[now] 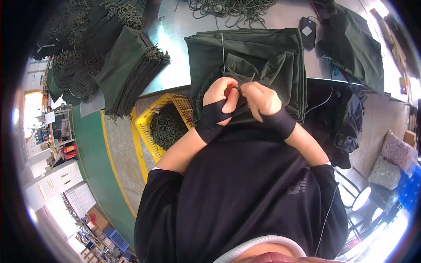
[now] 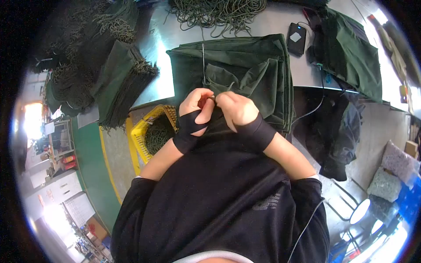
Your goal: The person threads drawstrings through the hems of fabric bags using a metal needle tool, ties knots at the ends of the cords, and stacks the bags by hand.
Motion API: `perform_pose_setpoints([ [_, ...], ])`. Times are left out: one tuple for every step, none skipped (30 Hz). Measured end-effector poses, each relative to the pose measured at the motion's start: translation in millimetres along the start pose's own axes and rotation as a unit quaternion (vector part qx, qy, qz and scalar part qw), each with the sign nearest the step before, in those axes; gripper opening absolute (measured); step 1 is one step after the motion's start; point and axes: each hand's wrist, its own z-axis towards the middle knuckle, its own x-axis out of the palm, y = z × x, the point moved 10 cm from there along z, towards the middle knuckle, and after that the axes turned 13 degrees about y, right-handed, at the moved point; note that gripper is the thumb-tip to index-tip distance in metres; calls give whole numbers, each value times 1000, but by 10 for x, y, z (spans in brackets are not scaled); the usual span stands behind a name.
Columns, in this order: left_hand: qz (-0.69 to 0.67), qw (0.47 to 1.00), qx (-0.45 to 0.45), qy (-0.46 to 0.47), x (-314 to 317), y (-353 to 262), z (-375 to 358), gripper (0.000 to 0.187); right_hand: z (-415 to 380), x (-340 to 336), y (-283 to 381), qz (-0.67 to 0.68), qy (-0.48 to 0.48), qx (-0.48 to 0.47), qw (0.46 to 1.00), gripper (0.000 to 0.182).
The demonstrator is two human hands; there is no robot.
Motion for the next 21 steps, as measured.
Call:
perform_pose_setpoints([
  [1, 1000, 1, 3, 8, 0, 6, 8, -1, -32, -127, 79, -37, 41, 995, 17],
  [15, 998, 53, -18, -33, -104, -4, 10, -4, -35, -260, 187, -61, 81, 977, 9],
  [28, 993, 106, -38, -74, -206, -19, 12, 6, 33, -424, 298, -58, 116, 946, 4],
  [40, 985, 159, -58, -112, -304, -40, 15, 34, 147, -513, 427, -39, 134, 893, 5],
  [39, 985, 161, -52, -110, -298, -25, 15, 49, 264, -556, 548, -20, 149, 823, 7],
  [-40, 988, 147, -29, -101, -222, 17, 15, 66, 226, -598, 548, -26, 151, 823, 7],
  [-118, 984, 132, -6, -83, -147, 66, 14, 97, 274, -611, 582, 14, 155, 798, 8],
  [-211, 971, 105, 42, -12, -45, 116, 11, 113, 323, -602, 615, 54, 159, 770, 9],
  [-212, 971, 105, 45, -43, -23, 152, 11, 116, 290, -628, 615, 51, 160, 770, 9],
  [-281, 952, 74, 96, 31, 61, 221, 11, 114, 297, -641, 609, 67, 170, 772, 10],
  [-347, 926, 41, 144, 114, 121, 245, 10, 110, 319, -639, 603, 84, 180, 772, 11],
  [-357, 920, 22, 157, 109, 100, 261, 10, 106, 324, -650, 602, 84, 195, 770, 11],
  [-359, 920, 22, 155, 92, 110, 282, 10, 114, 307, -651, 601, 86, 195, 770, 11],
  [-337, 925, 20, 173, 117, 114, 303, 12, 111, 306, -648, 609, 93, 198, 763, 12],
  [-316, 929, 17, 191, 140, 116, 313, 14, 103, 312, -644, 616, 102, 201, 755, 12],
  [-319, 929, 17, 187, 106, 114, 323, 14, 92, 311, -653, 614, 106, 203, 755, 12],
  [-281, 935, 31, 216, 110, 50, 326, 18, 73, 327, -666, 625, 108, 207, 744, 14],
  [-242, 938, 45, 244, 136, 6, 318, 23, 52, 348, -678, 636, 112, 212, 733, 15],
  [-245, 939, 45, 237, 132, 22, 322, 23, 32, 360, -686, 634, 119, 214, 734, 15],
  [-235, 939, 67, 240, 140, -7, 317, 24, -4, 394, -701, 656, 117, 226, 711, 15],
  [-225, 939, 89, 243, 146, -32, 304, 26, -36, 430, -705, 677, 117, 238, 687, 15],
])
